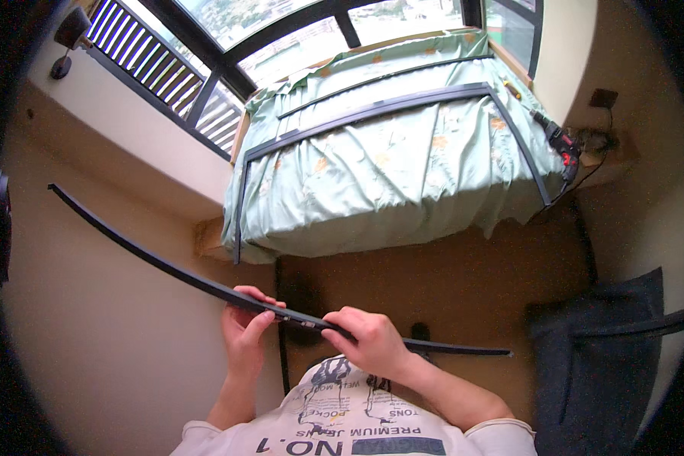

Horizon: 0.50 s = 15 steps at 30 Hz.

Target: The person assembles a window screen frame by fitting metal bars together and using a drill to secure them with screws.

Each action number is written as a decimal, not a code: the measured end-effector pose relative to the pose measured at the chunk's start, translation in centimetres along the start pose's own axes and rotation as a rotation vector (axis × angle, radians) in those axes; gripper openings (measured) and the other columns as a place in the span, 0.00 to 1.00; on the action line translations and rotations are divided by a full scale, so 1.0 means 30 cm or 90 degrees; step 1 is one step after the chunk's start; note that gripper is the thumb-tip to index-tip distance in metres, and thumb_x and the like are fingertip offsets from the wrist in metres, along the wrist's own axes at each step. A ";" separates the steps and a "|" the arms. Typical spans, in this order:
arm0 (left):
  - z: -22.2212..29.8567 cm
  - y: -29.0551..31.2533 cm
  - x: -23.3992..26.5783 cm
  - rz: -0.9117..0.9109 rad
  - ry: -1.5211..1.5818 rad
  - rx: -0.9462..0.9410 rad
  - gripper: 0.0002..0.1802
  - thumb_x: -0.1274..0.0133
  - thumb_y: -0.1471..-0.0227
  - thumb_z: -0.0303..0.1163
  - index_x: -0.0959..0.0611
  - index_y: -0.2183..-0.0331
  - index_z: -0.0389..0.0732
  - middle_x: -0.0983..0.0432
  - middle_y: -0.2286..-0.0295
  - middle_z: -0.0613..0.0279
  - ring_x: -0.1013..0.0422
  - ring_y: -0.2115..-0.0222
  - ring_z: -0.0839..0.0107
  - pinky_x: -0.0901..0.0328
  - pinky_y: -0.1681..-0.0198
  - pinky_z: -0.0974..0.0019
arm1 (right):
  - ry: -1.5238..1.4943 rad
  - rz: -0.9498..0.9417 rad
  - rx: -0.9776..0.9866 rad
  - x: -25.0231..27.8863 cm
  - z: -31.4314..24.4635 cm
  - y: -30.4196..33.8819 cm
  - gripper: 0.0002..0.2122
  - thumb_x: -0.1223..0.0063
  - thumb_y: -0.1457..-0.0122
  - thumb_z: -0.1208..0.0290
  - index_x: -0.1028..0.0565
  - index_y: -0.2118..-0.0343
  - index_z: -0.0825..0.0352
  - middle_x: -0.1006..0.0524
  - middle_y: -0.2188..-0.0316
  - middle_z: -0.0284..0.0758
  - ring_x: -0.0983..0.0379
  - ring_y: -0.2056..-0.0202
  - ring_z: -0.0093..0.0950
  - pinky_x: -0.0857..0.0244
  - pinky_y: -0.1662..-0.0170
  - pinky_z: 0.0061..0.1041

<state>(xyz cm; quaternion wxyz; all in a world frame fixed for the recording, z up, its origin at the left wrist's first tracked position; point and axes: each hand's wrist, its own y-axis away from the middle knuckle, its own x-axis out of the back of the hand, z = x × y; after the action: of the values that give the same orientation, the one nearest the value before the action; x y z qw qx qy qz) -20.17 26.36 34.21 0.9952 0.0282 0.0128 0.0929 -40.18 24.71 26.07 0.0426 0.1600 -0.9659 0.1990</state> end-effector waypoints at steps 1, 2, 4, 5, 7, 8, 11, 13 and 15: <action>-0.007 -0.005 0.002 -0.012 0.024 -0.007 0.15 0.49 0.53 0.14 0.28 0.61 0.35 0.27 0.66 0.56 0.24 0.61 0.64 0.30 0.53 0.66 | -0.003 0.000 -0.003 0.004 0.001 0.000 0.07 0.42 0.46 0.74 0.24 0.65 0.69 0.25 0.76 0.40 0.27 0.77 0.36 0.34 0.75 0.29; -0.008 -0.010 -0.004 -0.009 0.021 -0.001 0.15 0.49 0.53 0.14 0.28 0.61 0.35 0.27 0.66 0.56 0.24 0.61 0.64 0.30 0.53 0.66 | -0.003 0.001 -0.008 0.013 0.007 0.002 0.07 0.42 0.46 0.74 0.24 0.66 0.69 0.26 0.77 0.40 0.28 0.78 0.36 0.34 0.75 0.28; -0.010 -0.016 -0.009 -0.013 -0.011 0.010 0.16 0.47 0.54 0.18 0.29 0.61 0.37 0.26 0.67 0.55 0.25 0.62 0.62 0.29 0.55 0.62 | -0.006 -0.002 -0.020 0.021 0.006 0.007 0.06 0.42 0.46 0.75 0.24 0.66 0.70 0.26 0.77 0.39 0.28 0.79 0.34 0.35 0.77 0.27; -0.010 -0.012 -0.004 -0.018 -0.009 -0.004 0.15 0.47 0.54 0.18 0.28 0.61 0.36 0.26 0.67 0.55 0.24 0.62 0.62 0.29 0.56 0.63 | -0.008 0.002 -0.012 0.017 0.005 0.008 0.06 0.42 0.46 0.75 0.24 0.66 0.70 0.26 0.77 0.38 0.28 0.79 0.33 0.35 0.76 0.27; 0.007 0.002 -0.004 -0.016 -0.026 -0.010 0.14 0.47 0.53 0.19 0.28 0.61 0.35 0.26 0.67 0.55 0.24 0.62 0.61 0.28 0.56 0.63 | -0.015 0.003 -0.004 0.010 0.001 0.012 0.06 0.42 0.46 0.75 0.24 0.66 0.70 0.26 0.77 0.38 0.28 0.79 0.33 0.35 0.76 0.27; 0.009 0.001 -0.004 -0.022 -0.036 -0.018 0.13 0.48 0.53 0.19 0.27 0.61 0.35 0.25 0.67 0.54 0.24 0.62 0.61 0.28 0.57 0.62 | -0.021 -0.001 -0.015 0.011 0.001 0.013 0.06 0.43 0.46 0.75 0.24 0.66 0.70 0.26 0.77 0.38 0.28 0.79 0.33 0.35 0.76 0.27; 0.008 0.000 0.007 -0.029 -0.018 -0.010 0.12 0.49 0.51 0.21 0.26 0.61 0.33 0.25 0.66 0.52 0.23 0.63 0.60 0.28 0.57 0.61 | -0.035 -0.003 -0.023 0.008 -0.003 0.019 0.06 0.43 0.46 0.75 0.24 0.66 0.70 0.25 0.77 0.39 0.28 0.78 0.33 0.35 0.75 0.26; 0.013 0.008 0.012 -0.026 -0.032 -0.025 0.12 0.50 0.51 0.21 0.26 0.61 0.33 0.24 0.66 0.52 0.23 0.63 0.60 0.27 0.57 0.60 | -0.048 -0.002 -0.020 0.002 -0.008 0.023 0.06 0.43 0.46 0.75 0.24 0.66 0.71 0.25 0.77 0.39 0.27 0.78 0.33 0.34 0.74 0.26; 0.014 0.010 0.016 -0.029 -0.042 -0.040 0.12 0.50 0.50 0.21 0.26 0.61 0.32 0.24 0.66 0.51 0.23 0.63 0.60 0.27 0.57 0.60 | -0.051 -0.004 -0.021 0.000 -0.012 0.024 0.06 0.42 0.46 0.75 0.24 0.66 0.71 0.25 0.77 0.40 0.27 0.77 0.33 0.34 0.74 0.26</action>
<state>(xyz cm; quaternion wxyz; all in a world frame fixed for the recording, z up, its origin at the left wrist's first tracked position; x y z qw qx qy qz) -19.74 26.73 34.63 0.9973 -0.0001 -0.0221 0.0696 -40.41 25.48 26.13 0.0070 0.1702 -0.9695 0.1765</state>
